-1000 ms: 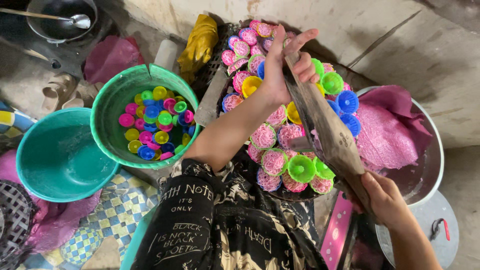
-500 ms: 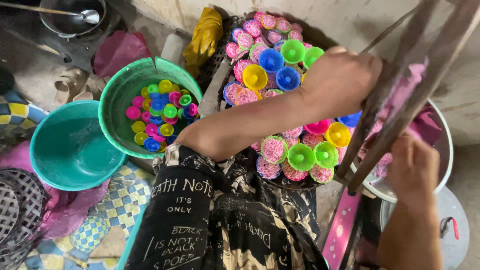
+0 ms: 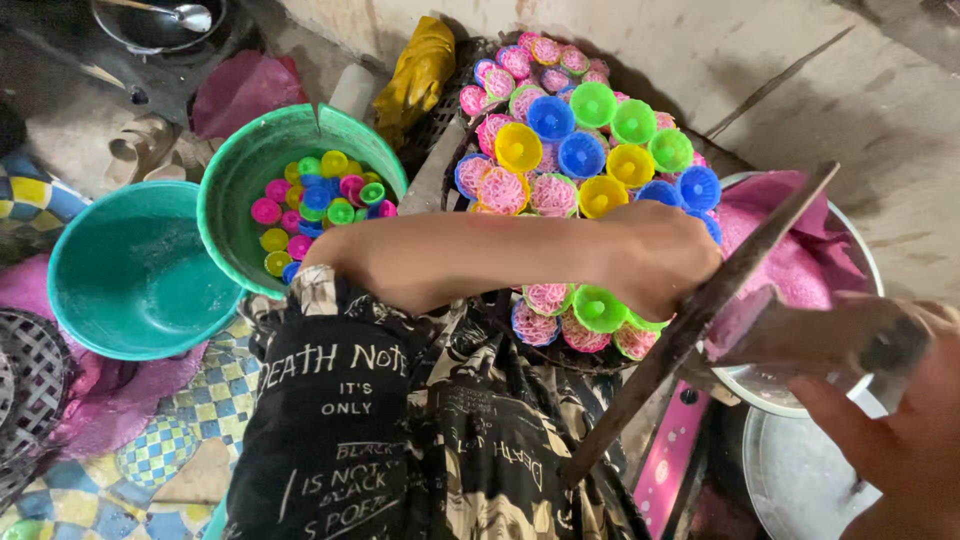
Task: The person makes decorative candles. They scoop pink wax paste from a basin with a stick, place it into a wooden hand press fitted with a tube, press the paste down, and fill colorful plastic cups arranged in a tray, repeating the cycle for multiple cups.
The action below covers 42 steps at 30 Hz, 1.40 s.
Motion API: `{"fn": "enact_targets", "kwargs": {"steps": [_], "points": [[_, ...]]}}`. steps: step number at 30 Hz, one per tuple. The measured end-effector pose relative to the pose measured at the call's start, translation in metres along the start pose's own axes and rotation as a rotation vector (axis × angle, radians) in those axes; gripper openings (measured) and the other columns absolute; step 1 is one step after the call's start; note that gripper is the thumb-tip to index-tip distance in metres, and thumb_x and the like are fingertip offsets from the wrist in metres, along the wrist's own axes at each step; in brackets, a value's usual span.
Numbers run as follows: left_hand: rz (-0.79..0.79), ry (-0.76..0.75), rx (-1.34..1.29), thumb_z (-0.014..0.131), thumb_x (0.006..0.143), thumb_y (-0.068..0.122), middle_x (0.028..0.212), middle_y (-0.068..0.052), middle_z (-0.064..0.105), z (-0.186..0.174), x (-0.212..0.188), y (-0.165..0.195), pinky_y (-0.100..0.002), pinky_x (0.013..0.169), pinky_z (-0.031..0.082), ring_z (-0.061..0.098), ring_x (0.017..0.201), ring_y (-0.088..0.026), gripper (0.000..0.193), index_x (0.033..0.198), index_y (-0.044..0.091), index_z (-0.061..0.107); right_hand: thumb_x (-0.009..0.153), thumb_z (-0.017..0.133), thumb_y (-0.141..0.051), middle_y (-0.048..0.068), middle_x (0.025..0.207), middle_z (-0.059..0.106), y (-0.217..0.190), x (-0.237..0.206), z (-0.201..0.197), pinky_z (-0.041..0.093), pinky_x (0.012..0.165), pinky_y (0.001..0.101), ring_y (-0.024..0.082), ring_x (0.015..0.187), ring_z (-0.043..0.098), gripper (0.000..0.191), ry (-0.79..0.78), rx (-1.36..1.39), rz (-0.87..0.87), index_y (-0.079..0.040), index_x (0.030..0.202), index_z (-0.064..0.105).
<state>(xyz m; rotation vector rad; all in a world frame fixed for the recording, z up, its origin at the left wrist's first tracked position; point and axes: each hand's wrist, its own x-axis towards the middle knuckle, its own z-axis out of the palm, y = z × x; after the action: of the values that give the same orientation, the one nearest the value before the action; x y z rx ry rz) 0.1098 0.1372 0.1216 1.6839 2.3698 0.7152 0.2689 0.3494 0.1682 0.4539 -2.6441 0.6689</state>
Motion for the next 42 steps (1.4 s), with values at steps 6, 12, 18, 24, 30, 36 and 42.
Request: {"fn": "enact_targets", "kwargs": {"steps": [6, 12, 18, 24, 30, 36, 42], "points": [[-0.034, -0.023, 0.015, 0.079, 0.074, 0.040, 0.089, -0.014, 0.073, -0.014, 0.006, 0.021, -0.049, 0.075, 0.057, 0.072, 0.088, -0.035, 0.028, 0.085, 0.015, 0.075, 0.084, 0.077, -0.003, 0.008, 0.089, 0.068, -0.003, 0.017, -0.010, 0.045, 0.100, 0.0370, 0.019, 0.080, 0.067, 0.041, 0.018, -0.036, 0.078, 0.003, 0.118, 0.054], [0.002, 0.054, -0.069, 0.079, 0.058, 0.026, 0.092, -0.011, 0.075, -0.012, 0.016, 0.036, -0.047, 0.070, 0.057, 0.073, 0.086, -0.032, 0.031, 0.088, 0.019, 0.077, 0.084, 0.073, 0.004, 0.009, 0.080, 0.068, 0.020, 0.008, -0.026, 0.041, 0.110, 0.0418, 0.018, 0.081, 0.067, 0.030, -0.061, -0.146, -0.005, 0.001, 0.107, 0.055], [0.268, 0.255, 0.072, 0.075, 0.067, 0.017, 0.079, -0.012, 0.075, 0.017, 0.007, 0.050, -0.052, 0.068, 0.058, 0.073, 0.079, -0.036, 0.017, 0.083, 0.014, 0.073, 0.095, 0.051, 0.002, 0.011, 0.094, 0.068, 0.079, -0.017, -0.062, 0.057, 0.078, 0.0357, 0.017, 0.083, 0.069, 0.016, -0.082, 0.281, 0.428, -0.005, 0.110, 0.050], [-0.132, 0.082, 0.165, 0.081, 0.065, 0.022, 0.079, -0.011, 0.073, -0.013, -0.022, -0.013, -0.053, 0.063, 0.056, 0.072, 0.076, -0.036, 0.023, 0.086, 0.018, 0.073, 0.097, 0.057, -0.004, 0.011, 0.108, 0.065, 0.074, -0.059, -0.047, 0.055, 0.088, 0.0365, 0.020, 0.099, 0.066, 0.022, 0.319, 0.552, 0.473, -0.006, 0.118, 0.051], [-0.132, 0.149, -0.743, 0.083, 0.086, 0.033, 0.099, -0.010, 0.070, 0.017, 0.005, -0.064, -0.055, 0.088, 0.047, 0.066, 0.095, -0.032, 0.024, 0.100, 0.017, 0.070, 0.099, 0.064, -0.010, 0.011, 0.122, 0.062, 0.049, -0.053, -0.016, 0.053, 0.098, 0.0374, 0.023, 0.114, 0.063, 0.030, 0.919, 1.023, -0.016, -0.007, 0.126, 0.051], [0.438, 0.498, -1.564, 0.078, 0.096, 0.022, 0.118, -0.006, 0.066, 0.045, 0.025, -0.044, -0.056, 0.113, 0.039, 0.061, 0.115, -0.025, 0.022, 0.114, 0.018, 0.066, 0.101, 0.071, -0.017, 0.011, 0.136, 0.059, 0.064, -0.034, 0.052, 0.051, 0.109, 0.0382, 0.026, 0.130, 0.059, 0.039, 0.918, 1.347, -0.279, -0.009, 0.134, 0.052], [0.363, 0.869, -1.461, 0.073, 0.104, 0.016, 0.131, -0.005, 0.065, 0.018, -0.023, -0.066, -0.057, 0.130, 0.033, 0.057, 0.126, -0.021, 0.022, 0.124, 0.019, 0.063, 0.095, 0.064, -0.025, 0.006, 0.100, 0.071, 0.262, -0.053, 0.146, 0.055, 0.075, 0.0338, 0.015, 0.086, 0.067, 0.027, 0.088, 0.933, 0.961, -0.008, 0.117, 0.066]]}}
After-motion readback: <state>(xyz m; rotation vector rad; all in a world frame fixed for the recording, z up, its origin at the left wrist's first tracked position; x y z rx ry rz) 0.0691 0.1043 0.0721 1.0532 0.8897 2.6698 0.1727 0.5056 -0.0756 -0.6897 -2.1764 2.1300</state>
